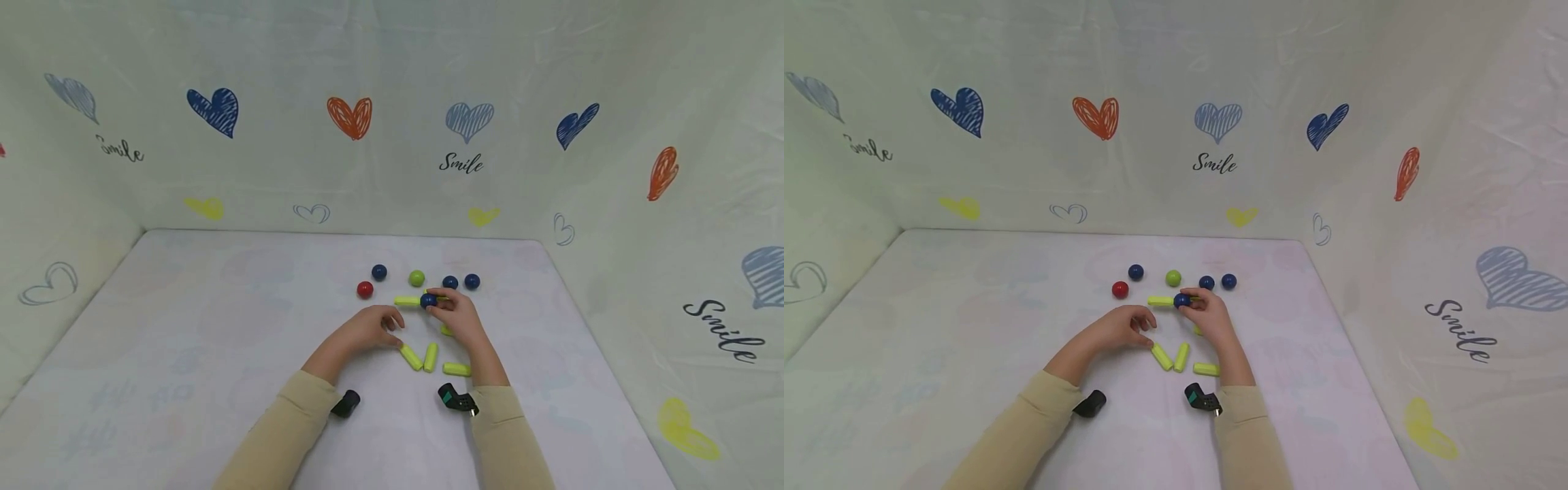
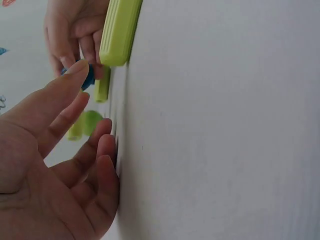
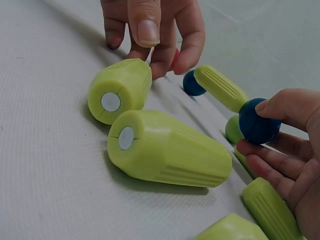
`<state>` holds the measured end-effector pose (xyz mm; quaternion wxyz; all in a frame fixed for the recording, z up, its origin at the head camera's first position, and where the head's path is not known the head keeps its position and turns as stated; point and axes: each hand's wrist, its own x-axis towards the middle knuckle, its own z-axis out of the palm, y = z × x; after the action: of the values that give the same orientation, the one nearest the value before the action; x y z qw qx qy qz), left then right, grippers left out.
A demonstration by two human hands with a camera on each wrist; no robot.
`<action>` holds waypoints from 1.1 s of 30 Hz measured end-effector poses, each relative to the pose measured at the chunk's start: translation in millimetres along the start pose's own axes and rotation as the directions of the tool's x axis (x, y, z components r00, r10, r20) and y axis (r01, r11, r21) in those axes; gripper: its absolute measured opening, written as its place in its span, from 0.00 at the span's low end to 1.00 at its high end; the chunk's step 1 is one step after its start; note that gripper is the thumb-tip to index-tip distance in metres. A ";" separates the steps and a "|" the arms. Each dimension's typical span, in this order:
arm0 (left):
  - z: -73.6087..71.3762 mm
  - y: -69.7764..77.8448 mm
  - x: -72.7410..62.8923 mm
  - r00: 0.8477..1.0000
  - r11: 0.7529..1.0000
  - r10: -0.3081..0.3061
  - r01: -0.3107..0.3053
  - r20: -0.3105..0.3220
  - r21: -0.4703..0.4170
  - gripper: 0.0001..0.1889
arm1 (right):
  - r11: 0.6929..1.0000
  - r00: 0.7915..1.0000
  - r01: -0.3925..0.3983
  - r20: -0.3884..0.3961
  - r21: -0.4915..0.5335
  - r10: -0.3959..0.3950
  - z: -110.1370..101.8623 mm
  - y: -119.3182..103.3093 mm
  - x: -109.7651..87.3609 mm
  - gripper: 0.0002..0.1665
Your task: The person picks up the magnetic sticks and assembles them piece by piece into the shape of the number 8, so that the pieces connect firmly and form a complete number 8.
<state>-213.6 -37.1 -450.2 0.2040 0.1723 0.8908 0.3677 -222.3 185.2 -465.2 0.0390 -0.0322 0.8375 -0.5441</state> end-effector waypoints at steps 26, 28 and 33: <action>-34.6 -29.4 5.7 0.931 0.972 -0.232 0.210 -0.282 -0.106 0.37 | 1.000 1.000 0.002 -0.021 -0.015 -0.002 1.5 3.5 0.5 0.21; -35.4 -29.7 9.1 0.928 0.971 -0.240 0.222 -0.286 -0.093 0.37 | 1.000 1.000 -0.005 -0.023 -0.019 0.005 1.7 3.5 0.1 0.21; -36.3 -30.4 17.5 0.927 0.972 -0.234 0.227 -0.295 -0.057 0.33 | 1.000 1.000 -0.009 -0.023 -0.015 0.009 2.4 2.8 -0.5 0.21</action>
<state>-251.1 -70.8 -452.9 0.1105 0.0067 0.9213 0.3727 -221.6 184.2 -468.7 0.0316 -0.0227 0.8423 -0.5377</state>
